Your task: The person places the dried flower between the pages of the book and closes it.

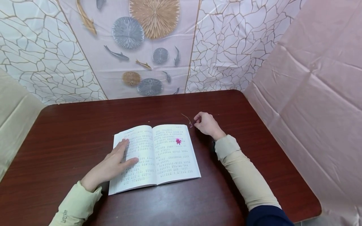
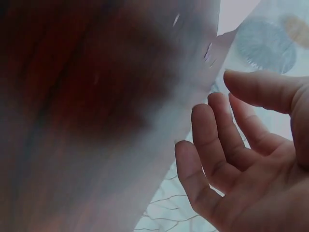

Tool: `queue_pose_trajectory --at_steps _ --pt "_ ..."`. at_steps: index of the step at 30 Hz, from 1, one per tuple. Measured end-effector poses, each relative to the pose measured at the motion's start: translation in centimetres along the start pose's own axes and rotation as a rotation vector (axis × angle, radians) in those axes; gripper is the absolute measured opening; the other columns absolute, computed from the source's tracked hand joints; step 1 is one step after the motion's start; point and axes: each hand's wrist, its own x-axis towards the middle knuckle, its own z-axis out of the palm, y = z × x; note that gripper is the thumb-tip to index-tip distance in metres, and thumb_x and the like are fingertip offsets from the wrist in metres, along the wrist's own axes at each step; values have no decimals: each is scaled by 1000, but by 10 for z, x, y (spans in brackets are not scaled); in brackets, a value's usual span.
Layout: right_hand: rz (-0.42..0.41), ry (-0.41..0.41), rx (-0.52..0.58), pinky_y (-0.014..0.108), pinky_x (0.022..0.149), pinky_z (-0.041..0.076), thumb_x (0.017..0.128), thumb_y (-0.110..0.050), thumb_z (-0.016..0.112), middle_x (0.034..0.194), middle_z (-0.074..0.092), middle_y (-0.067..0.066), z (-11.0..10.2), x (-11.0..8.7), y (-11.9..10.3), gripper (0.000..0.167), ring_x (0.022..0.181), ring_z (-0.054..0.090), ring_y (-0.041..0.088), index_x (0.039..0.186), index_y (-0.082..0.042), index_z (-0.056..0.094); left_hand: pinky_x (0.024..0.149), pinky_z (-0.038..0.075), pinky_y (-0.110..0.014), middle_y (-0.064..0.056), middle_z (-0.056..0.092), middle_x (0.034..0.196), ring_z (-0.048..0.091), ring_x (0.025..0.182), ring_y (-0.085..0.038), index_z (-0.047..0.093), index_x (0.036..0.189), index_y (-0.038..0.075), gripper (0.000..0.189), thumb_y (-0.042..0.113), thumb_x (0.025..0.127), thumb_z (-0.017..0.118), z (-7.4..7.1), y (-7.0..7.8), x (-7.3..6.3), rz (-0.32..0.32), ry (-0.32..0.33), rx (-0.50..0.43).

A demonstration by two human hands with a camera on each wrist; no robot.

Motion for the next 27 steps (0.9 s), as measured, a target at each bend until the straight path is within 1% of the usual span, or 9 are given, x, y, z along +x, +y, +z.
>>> queue_pose_trajectory --at_steps 5,8,13,14,16,19,20,22,27 --pt "54 -11 -27 33 68 48 93 -13 64 94 63 9 -2 11 3 18 79 58 22 109 -5 65 109 18 -65 -29 12 157 13 144 -46 14 151 -8 96 54 93 58 1 0 1 -2 2 9" --pt "73 -20 -55 33 66 47 93 -20 65 90 66 6 -1 15 0 16 77 58 21 100 -7 70 109 18 -65 -29 12 157 13 144 -46 14 151 -8 97 55 92 58 1 0 1 -3 3 9" --pt "119 -58 -82 37 61 46 94 -31 66 77 67 5 3 19 -4 24 70 57 23 87 -9 73 110 18 -64 -28 11 158 12 144 -45 14 152 -7 99 61 92 53 2 1 1 -1 7 2" --pt "123 -63 -94 39 66 47 93 -32 66 77 66 4 4 20 -4 25 71 58 23 86 -9 73 110 18 -63 -27 11 158 12 144 -44 14 152 -7 99 62 92 53 2 0 1 0 8 1" --pt "126 -63 -112 47 82 46 92 -33 67 76 67 2 6 22 -5 25 78 59 24 84 -10 73 110 18 -63 -27 11 158 12 145 -44 14 152 -7 99 63 92 52 2 1 1 -1 8 -1" --pt "129 -61 -134 61 102 28 90 -32 70 78 68 0 8 23 -5 24 89 60 25 80 -11 73 110 18 -63 -27 11 158 12 145 -44 14 152 -7 99 61 92 53 3 1 1 -2 8 0" --pt "130 -61 -143 64 104 21 90 -32 70 78 69 -2 8 24 -5 24 92 60 25 78 -11 74 110 18 -63 -27 11 158 12 145 -44 14 152 -7 98 60 92 53 3 2 1 -2 8 1" --pt "135 -64 -148 66 106 15 90 -31 70 77 70 -2 8 24 -6 24 94 60 25 76 -13 74 110 18 -64 -27 11 158 12 144 -44 14 152 -7 97 58 92 55 3 2 1 -4 6 4" --pt "119 -69 -179 63 104 12 92 -28 67 74 70 -4 9 26 -5 27 85 60 22 71 -15 75 109 18 -65 -27 12 158 13 144 -44 15 152 -7 97 54 92 59 2 4 1 -9 3 11"
